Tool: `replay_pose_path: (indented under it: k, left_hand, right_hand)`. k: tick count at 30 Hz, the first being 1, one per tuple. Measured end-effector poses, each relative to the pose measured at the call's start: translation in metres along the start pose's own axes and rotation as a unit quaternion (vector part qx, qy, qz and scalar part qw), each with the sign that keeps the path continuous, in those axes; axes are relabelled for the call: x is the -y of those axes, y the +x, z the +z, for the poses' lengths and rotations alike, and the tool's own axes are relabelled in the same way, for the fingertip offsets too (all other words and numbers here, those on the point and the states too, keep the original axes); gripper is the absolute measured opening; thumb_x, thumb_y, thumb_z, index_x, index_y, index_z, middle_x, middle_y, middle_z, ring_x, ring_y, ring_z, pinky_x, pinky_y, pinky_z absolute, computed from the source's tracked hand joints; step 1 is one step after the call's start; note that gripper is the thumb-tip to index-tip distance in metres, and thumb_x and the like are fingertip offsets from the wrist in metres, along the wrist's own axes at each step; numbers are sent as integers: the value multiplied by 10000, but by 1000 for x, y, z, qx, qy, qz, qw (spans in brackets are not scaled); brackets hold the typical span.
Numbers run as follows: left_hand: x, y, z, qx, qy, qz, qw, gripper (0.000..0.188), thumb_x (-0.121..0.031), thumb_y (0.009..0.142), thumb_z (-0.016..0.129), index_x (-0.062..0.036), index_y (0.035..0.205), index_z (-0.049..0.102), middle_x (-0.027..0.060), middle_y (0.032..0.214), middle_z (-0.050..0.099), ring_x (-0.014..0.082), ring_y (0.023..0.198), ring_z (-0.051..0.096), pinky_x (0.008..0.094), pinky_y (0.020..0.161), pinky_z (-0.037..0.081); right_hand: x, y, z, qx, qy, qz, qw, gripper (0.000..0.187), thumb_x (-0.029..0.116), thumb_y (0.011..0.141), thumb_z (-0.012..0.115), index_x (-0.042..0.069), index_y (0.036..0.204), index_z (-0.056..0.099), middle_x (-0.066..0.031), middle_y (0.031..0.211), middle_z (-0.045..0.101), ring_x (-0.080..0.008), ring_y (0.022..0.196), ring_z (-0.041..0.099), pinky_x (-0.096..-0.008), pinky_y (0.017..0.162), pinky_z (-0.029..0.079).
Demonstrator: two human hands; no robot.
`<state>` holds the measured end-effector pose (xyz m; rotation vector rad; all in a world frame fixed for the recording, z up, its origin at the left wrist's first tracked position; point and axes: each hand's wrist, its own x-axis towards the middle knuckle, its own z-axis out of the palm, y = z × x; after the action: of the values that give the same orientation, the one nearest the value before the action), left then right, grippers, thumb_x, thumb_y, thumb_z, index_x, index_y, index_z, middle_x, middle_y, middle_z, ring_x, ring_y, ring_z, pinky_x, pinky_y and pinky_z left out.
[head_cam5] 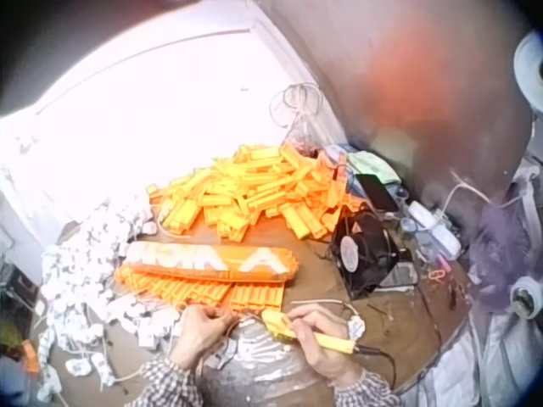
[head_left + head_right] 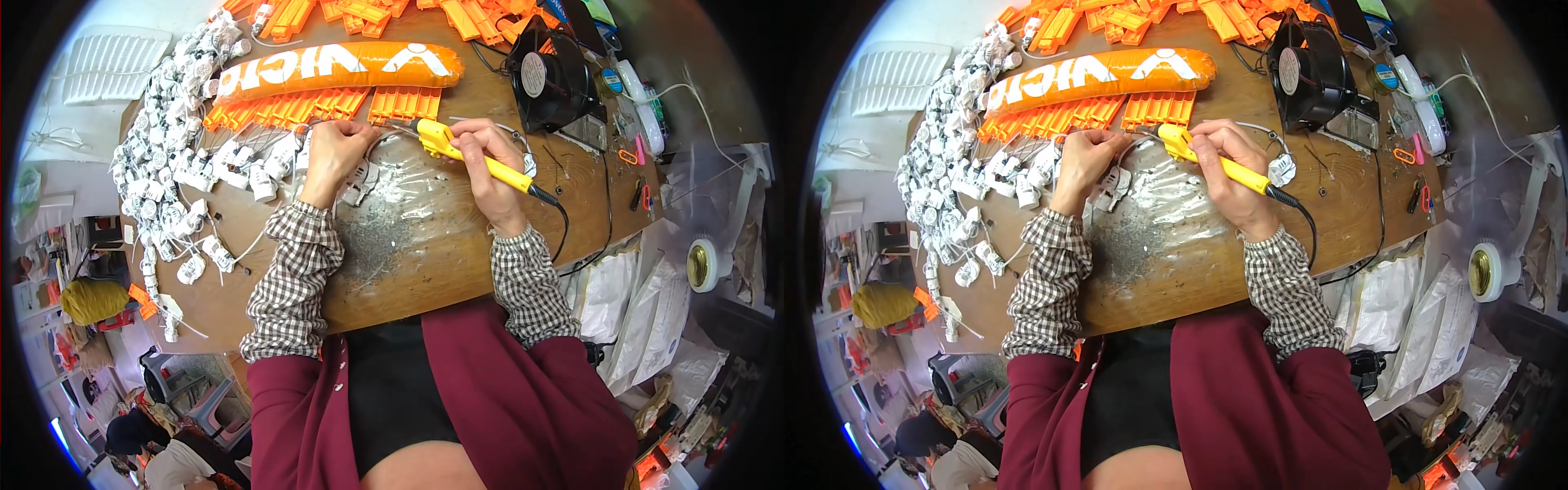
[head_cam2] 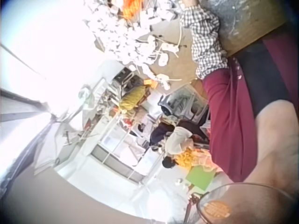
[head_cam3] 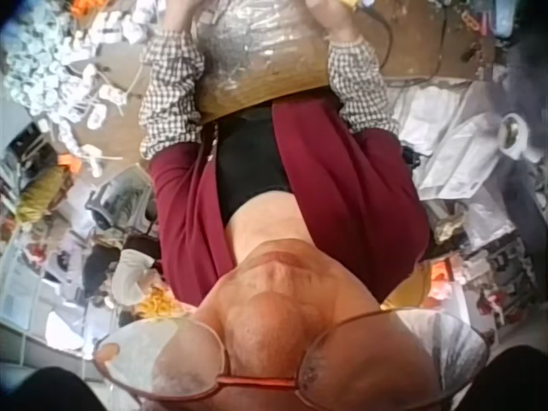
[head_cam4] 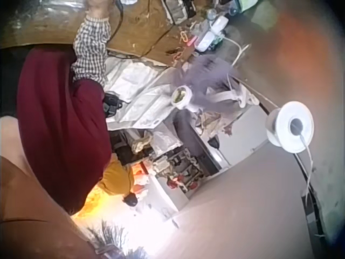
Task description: The person attaches components to small plastic pieces using a handheld hot tool, then arranges and aligns rows of orange plastic parts on the workbench by hand.
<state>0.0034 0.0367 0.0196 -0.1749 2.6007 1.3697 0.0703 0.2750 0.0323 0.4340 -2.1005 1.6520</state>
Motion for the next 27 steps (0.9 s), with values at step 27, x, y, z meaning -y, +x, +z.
replay_pose_path:
  k: [27]
  left_hand:
    - [18, 9, -8, 22, -47, -23, 998, 285, -201, 919, 733, 68, 990, 794, 63, 811, 746, 86, 695, 651, 223, 640, 499]
  right_hand:
    - [4, 15, 15, 14, -11, -22, 1000, 192, 34, 966, 684, -25, 791, 632, -121, 932, 714, -172, 805, 672, -299, 708, 521]
